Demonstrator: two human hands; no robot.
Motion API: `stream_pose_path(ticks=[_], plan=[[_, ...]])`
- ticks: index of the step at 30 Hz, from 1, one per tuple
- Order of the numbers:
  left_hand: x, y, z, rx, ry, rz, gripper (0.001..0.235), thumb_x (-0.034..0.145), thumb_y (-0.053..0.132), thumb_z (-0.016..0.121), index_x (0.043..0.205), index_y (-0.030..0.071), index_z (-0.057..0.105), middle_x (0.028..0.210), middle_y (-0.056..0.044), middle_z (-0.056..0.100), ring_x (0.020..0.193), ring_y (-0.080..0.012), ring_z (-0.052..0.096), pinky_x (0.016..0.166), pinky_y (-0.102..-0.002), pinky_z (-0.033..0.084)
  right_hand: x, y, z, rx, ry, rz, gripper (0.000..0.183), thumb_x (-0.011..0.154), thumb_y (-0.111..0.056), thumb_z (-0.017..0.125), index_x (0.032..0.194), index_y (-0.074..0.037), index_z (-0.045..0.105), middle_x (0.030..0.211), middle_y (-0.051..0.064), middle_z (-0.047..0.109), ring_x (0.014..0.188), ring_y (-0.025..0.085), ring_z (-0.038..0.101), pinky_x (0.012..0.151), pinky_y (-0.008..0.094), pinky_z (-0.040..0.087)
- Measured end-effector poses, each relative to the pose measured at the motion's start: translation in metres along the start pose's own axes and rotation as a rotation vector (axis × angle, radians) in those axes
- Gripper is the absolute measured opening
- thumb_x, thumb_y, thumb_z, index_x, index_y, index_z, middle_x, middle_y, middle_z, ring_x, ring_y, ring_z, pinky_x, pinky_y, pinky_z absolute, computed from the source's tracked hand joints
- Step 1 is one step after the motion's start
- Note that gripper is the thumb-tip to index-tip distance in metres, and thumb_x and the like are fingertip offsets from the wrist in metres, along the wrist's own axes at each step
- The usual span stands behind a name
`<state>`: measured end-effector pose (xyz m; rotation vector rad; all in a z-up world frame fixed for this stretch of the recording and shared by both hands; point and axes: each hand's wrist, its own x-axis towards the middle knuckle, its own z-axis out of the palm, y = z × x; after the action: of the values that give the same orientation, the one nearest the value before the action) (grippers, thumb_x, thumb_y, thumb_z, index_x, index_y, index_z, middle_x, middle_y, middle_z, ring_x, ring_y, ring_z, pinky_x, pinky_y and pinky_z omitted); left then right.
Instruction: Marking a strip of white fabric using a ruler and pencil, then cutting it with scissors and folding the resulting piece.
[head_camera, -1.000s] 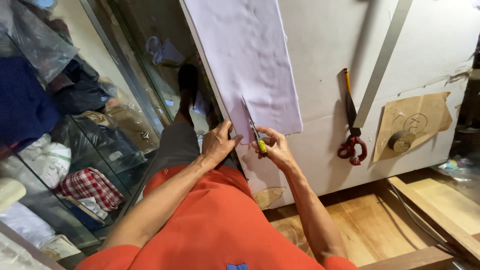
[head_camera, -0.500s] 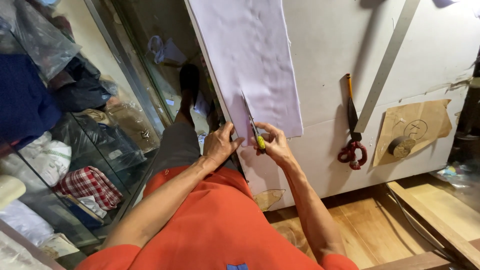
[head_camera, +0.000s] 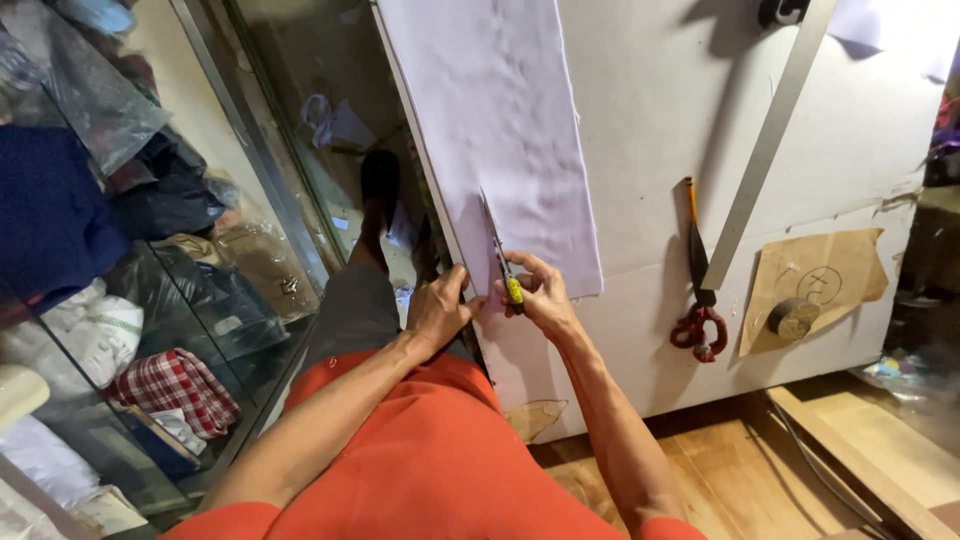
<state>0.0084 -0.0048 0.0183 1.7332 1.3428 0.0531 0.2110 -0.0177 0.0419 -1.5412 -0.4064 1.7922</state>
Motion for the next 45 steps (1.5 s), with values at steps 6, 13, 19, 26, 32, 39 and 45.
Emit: stream_pose_path(ticks=[6,13,19,26,32,39,45], plan=[[-0.001,0.013,-0.016,-0.039,-0.044,-0.008,0.034,0.089,0.03,0.073,0.095,0.018,0.042,0.075,-0.011,0.06,0.07,-0.0398,0.071,0.063,-0.049,0.057,0.01,-0.018,0.007,-0.044,-0.018,-0.031,0.051,0.085,-0.014,0.082,0.129,0.0,0.062,0.061,0.017,0.066,0.047,0.024,0.068,0.041,0.027,0.051],[-0.002,0.007,-0.01,-0.038,-0.028,0.016,0.032,0.091,0.031,0.07,0.098,0.02,0.04,0.079,-0.01,0.061,0.072,-0.0409,0.07,0.062,-0.051,0.055,0.008,-0.021,0.01,-0.045,0.001,-0.027,0.05,0.083,-0.005,0.083,0.127,0.003,0.063,0.059,0.017,0.064,0.045,0.024,0.066,0.04,0.028,0.051],[-0.002,0.01,-0.018,-0.033,-0.074,0.004,0.028,0.089,0.027,0.066,0.099,0.019,0.041,0.08,-0.011,0.061,0.072,-0.0429,0.07,0.062,-0.053,0.055,0.025,-0.019,0.007,-0.017,-0.016,-0.019,0.049,0.084,-0.014,0.084,0.127,0.0,0.065,0.061,0.02,0.066,0.047,0.028,0.068,0.041,0.031,0.052],[-0.001,0.011,-0.017,-0.022,-0.11,-0.046,0.032,0.086,0.031,0.07,0.103,0.018,0.046,0.094,-0.012,0.07,0.084,-0.0431,0.073,0.072,-0.055,0.058,0.033,-0.021,0.01,-0.019,0.001,-0.015,0.05,0.082,-0.009,0.085,0.127,0.002,0.063,0.061,0.018,0.065,0.047,0.025,0.068,0.041,0.029,0.052],[-0.001,0.012,-0.019,-0.073,-0.121,-0.069,0.031,0.086,0.029,0.069,0.106,0.018,0.048,0.099,-0.012,0.071,0.088,-0.0427,0.073,0.073,-0.055,0.058,0.036,-0.029,0.014,-0.036,-0.005,-0.02,0.051,0.082,-0.01,0.085,0.126,0.001,0.064,0.06,0.018,0.065,0.045,0.026,0.067,0.039,0.028,0.049],[0.0,0.006,-0.009,-0.056,-0.123,-0.093,0.035,0.085,0.032,0.071,0.107,0.019,0.048,0.098,-0.011,0.072,0.089,-0.0416,0.074,0.076,-0.055,0.058,0.051,-0.033,0.018,-0.049,-0.018,-0.052,0.05,0.084,-0.016,0.084,0.128,-0.002,0.064,0.06,0.018,0.065,0.046,0.027,0.069,0.039,0.025,0.047],[0.0,0.018,-0.022,-0.06,-0.093,-0.081,0.032,0.087,0.035,0.07,0.104,0.019,0.049,0.093,-0.011,0.072,0.083,-0.0394,0.075,0.071,-0.053,0.059,0.047,-0.045,0.024,-0.071,-0.003,-0.035,0.05,0.082,-0.011,0.084,0.126,0.001,0.065,0.058,0.017,0.065,0.044,0.025,0.067,0.038,0.024,0.045]])
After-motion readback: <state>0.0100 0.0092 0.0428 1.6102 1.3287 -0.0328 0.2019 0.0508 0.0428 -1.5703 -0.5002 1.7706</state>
